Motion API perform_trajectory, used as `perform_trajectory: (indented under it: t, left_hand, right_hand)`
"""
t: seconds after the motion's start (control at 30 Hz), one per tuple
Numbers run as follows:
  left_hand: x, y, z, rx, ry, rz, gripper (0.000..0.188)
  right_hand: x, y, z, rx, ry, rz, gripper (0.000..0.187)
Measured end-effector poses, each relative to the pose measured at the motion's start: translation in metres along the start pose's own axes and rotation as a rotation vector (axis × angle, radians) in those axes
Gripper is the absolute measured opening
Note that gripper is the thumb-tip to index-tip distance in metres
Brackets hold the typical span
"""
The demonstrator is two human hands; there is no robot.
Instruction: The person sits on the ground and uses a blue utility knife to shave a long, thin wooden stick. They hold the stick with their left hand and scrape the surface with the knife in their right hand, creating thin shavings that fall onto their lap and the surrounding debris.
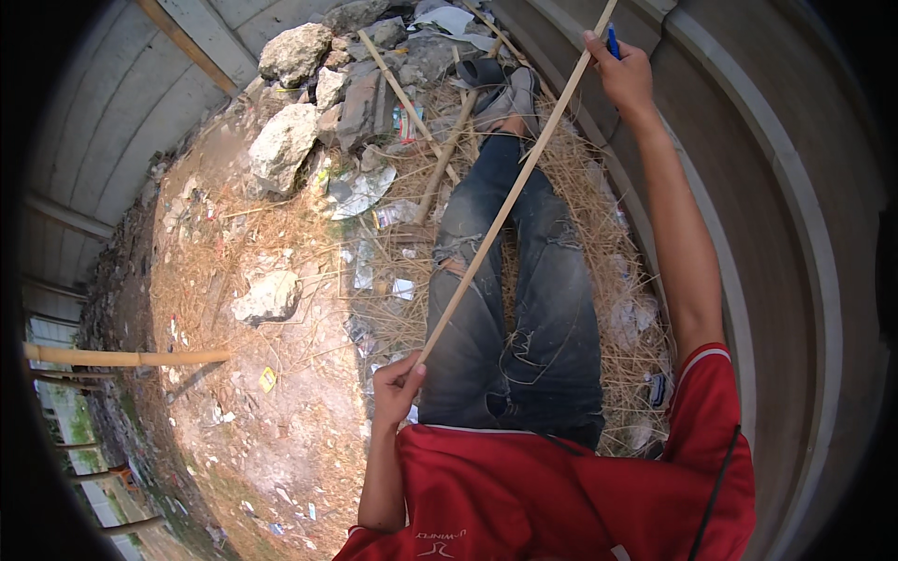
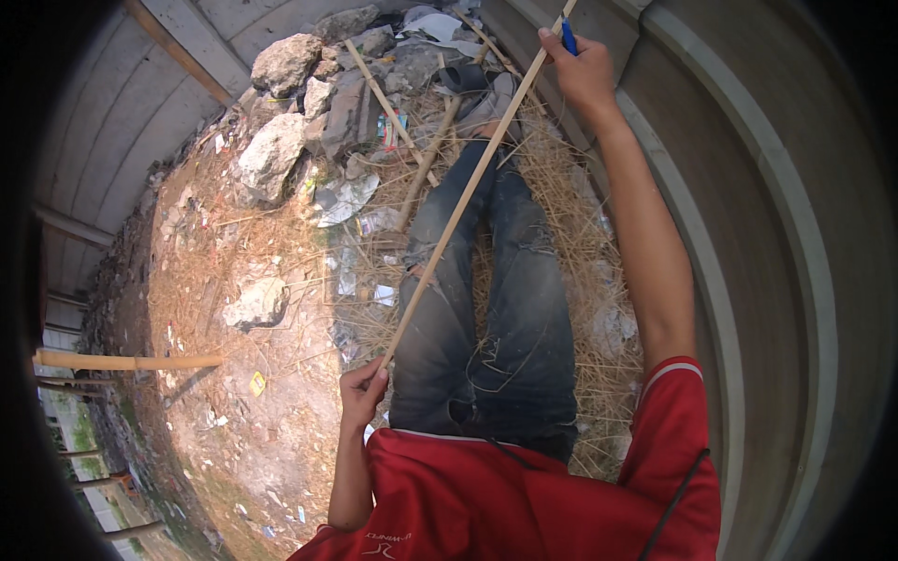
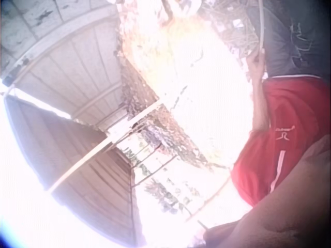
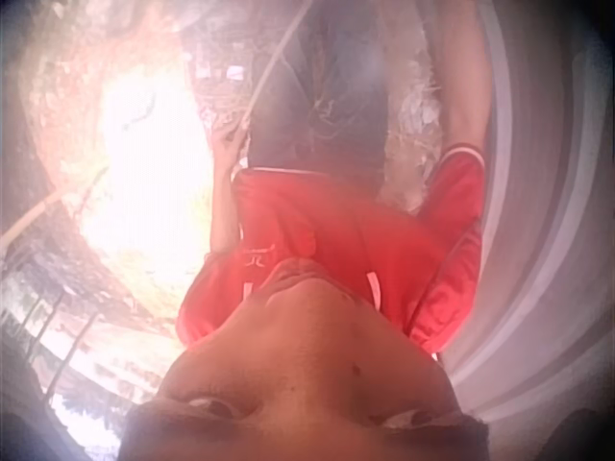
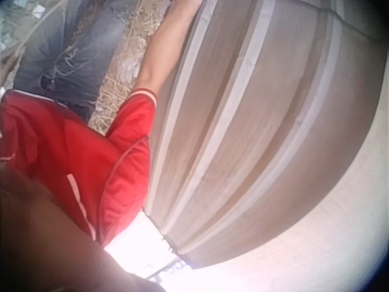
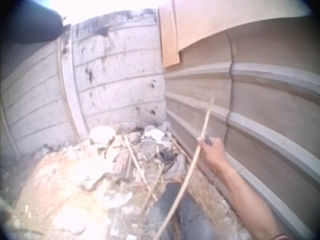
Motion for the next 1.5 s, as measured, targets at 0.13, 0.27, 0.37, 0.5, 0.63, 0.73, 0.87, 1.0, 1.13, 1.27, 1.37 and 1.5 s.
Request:
perform_trajectory:
  t: [0.13,0.27,0.37,0.5,0.63,0.73,0.87,1.0,1.13,1.27,1.37,1.5]
  left_hand:
    - [-0.001,-0.002,0.002,-0.014,-0.02,-0.032,0.031]
    - [0.001,-0.007,-0.004,0.004,-0.035,-0.016,0.031]
    - [-0.001,-0.008,-0.006,0.006,-0.036,-0.011,0.031]
    - [-0.006,-0.009,-0.007,0.005,-0.032,-0.004,0.03]
    - [-0.004,-0.012,-0.007,0.036,0.002,0.038,0.03]
    - [-0.013,-0.024,-0.011,0.053,-0.019,0.055,0.03]
    - [-0.018,-0.029,-0.016,0.075,-0.062,0.043,0.029]
    - [-0.024,-0.029,-0.018,0.081,-0.064,0.021,0.029]
    - [-0.025,-0.025,-0.015,0.07,-0.063,0.025,0.029]
    - [-0.02,-0.028,-0.017,0.097,-0.025,0.092,0.027]
    - [-0.029,-0.038,-0.019,0.095,-0.06,0.057,0.027]
    - [-0.037,-0.048,-0.021,0.053,-0.125,-0.025,0.029]
  right_hand:
    - [0.03,-0.015,0.015,0.068,0.106,0.169,0.046]
    - [0.036,-0.029,0.021,0.232,0.167,0.262,0.046]
    - [0.039,-0.027,0.019,0.176,0.217,0.149,0.045]
    - [0.057,-0.013,0.02,-0.055,0.317,0.257,0.041]
    - [0.052,-0.024,0.032,0.024,0.172,0.164,0.032]
    - [0.057,-0.044,0.041,0.181,0.23,0.294,0.03]
    - [0.057,-0.062,0.04,0.245,0.259,0.287,0.033]
    - [0.043,-0.032,0.021,-0.081,0.312,0.087,0.039]
    - [0.049,-0.01,0.014,-0.213,0.337,0.02,0.041]
    - [0.048,0.0,0.011,-0.282,0.341,0.077,0.042]
    - [0.048,0.0,0.015,-0.4,0.316,0.111,0.039]
    - [0.042,-0.008,0.014,-0.552,0.209,0.057,0.037]
Point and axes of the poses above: each hand's wrist, its own z-axis towards the middle knuckle, its own y-axis out of the palm, x = y × z, the point moved 7 cm from there along z, towards the middle knuckle, and after that the axes turned 1 degree about -y, right-handed, at the moved point
